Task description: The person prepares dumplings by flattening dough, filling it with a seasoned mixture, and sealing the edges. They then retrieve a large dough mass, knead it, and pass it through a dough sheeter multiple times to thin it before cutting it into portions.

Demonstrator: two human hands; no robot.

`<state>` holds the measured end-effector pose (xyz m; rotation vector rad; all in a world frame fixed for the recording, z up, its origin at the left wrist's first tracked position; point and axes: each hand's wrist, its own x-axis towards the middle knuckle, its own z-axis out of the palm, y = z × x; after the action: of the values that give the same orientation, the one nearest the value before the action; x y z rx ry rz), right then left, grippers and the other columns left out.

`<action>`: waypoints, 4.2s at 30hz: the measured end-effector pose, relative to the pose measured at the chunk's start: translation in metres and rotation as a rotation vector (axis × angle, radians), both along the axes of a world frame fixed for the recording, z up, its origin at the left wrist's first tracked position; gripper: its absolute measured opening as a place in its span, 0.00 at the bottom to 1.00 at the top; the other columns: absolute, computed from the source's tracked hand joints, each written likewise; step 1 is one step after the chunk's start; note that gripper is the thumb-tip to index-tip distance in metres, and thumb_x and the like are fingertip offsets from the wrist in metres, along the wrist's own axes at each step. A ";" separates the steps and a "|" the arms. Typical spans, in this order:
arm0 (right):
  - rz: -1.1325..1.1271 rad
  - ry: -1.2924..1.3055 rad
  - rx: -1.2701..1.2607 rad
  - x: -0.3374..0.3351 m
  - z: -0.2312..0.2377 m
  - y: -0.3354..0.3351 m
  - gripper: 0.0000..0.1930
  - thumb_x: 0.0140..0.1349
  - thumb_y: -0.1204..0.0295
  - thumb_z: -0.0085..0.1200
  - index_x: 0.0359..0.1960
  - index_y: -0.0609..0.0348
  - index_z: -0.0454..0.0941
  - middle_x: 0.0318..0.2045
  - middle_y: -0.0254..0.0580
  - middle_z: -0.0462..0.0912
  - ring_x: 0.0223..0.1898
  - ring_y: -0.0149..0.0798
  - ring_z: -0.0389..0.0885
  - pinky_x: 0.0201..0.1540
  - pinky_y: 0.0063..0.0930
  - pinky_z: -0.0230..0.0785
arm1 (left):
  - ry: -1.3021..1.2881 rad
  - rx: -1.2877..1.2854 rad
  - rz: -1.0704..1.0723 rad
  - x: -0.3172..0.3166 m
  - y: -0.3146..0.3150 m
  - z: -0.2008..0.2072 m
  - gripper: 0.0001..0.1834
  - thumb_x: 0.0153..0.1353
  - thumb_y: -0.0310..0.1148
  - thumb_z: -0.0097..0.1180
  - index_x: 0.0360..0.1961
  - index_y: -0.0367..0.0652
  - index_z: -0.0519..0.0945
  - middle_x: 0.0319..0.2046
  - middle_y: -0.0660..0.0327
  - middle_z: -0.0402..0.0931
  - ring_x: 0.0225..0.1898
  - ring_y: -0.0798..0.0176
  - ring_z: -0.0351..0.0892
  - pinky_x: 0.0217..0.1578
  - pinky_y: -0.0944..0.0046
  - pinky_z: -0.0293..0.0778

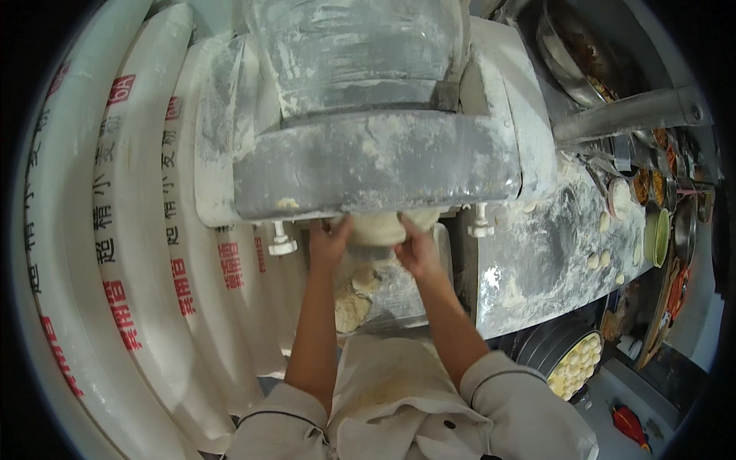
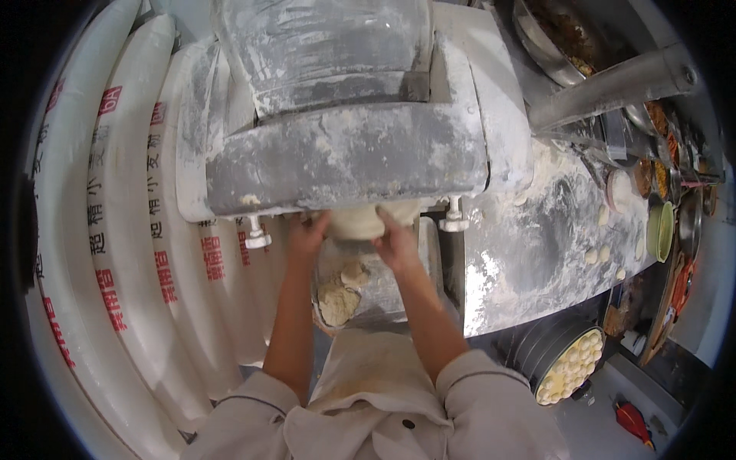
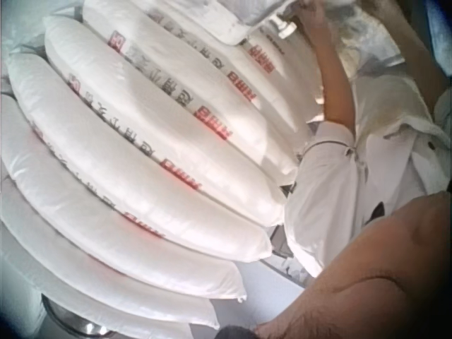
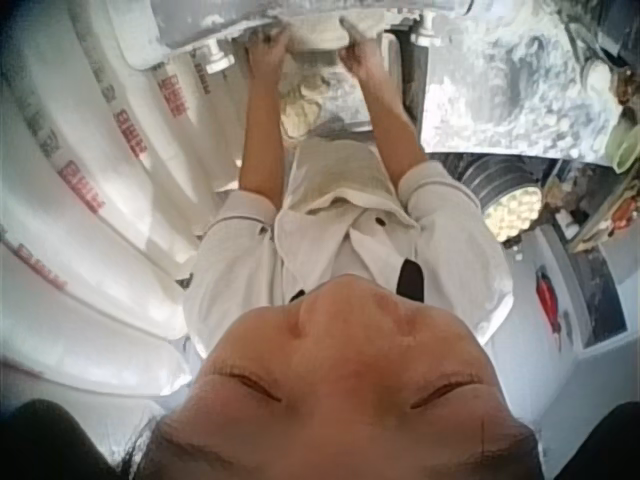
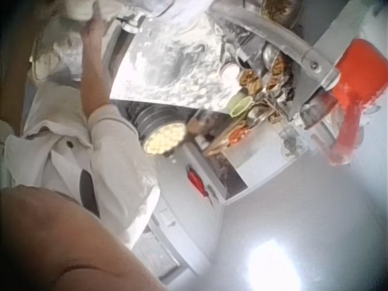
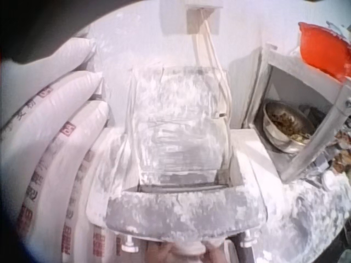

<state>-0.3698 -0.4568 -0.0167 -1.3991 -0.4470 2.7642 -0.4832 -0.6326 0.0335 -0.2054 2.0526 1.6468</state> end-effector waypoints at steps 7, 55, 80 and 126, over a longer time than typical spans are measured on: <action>-0.110 0.066 -0.124 -0.003 0.013 -0.036 0.29 0.67 0.49 0.63 0.66 0.43 0.72 0.60 0.30 0.78 0.65 0.38 0.73 0.70 0.45 0.62 | 0.057 -0.544 -1.015 -0.057 0.053 -0.033 0.48 0.56 0.69 0.61 0.71 0.50 0.73 0.68 0.48 0.71 0.70 0.46 0.66 0.71 0.49 0.56; 0.785 0.010 1.355 0.014 0.024 0.052 0.42 0.54 0.44 0.67 0.61 0.67 0.75 0.56 0.67 0.79 0.56 0.59 0.80 0.59 0.48 0.72 | -0.104 -0.054 -0.159 -0.003 0.016 0.036 0.40 0.64 0.35 0.69 0.73 0.35 0.64 0.59 0.50 0.76 0.57 0.56 0.77 0.59 0.59 0.75; 0.194 0.374 -0.182 -0.002 0.045 0.041 0.21 0.70 0.66 0.60 0.60 0.64 0.78 0.53 0.46 0.86 0.51 0.45 0.87 0.57 0.45 0.80 | -0.605 1.122 -0.132 -0.022 -0.017 0.001 0.29 0.77 0.46 0.40 0.64 0.32 0.73 0.61 0.49 0.78 0.63 0.46 0.76 0.67 0.48 0.68; -0.140 0.176 -0.021 -0.055 0.029 0.012 0.21 0.74 0.58 0.52 0.62 0.56 0.76 0.59 0.43 0.80 0.60 0.45 0.79 0.58 0.41 0.78 | 0.229 -0.075 -0.437 -0.030 -0.042 -0.050 0.30 0.68 0.52 0.57 0.61 0.39 0.77 0.57 0.54 0.80 0.57 0.54 0.79 0.57 0.52 0.75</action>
<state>-0.4245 -0.4447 0.0120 -1.1301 -0.3025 2.7524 -0.5131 -0.6746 -0.0160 0.3987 2.1333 1.3718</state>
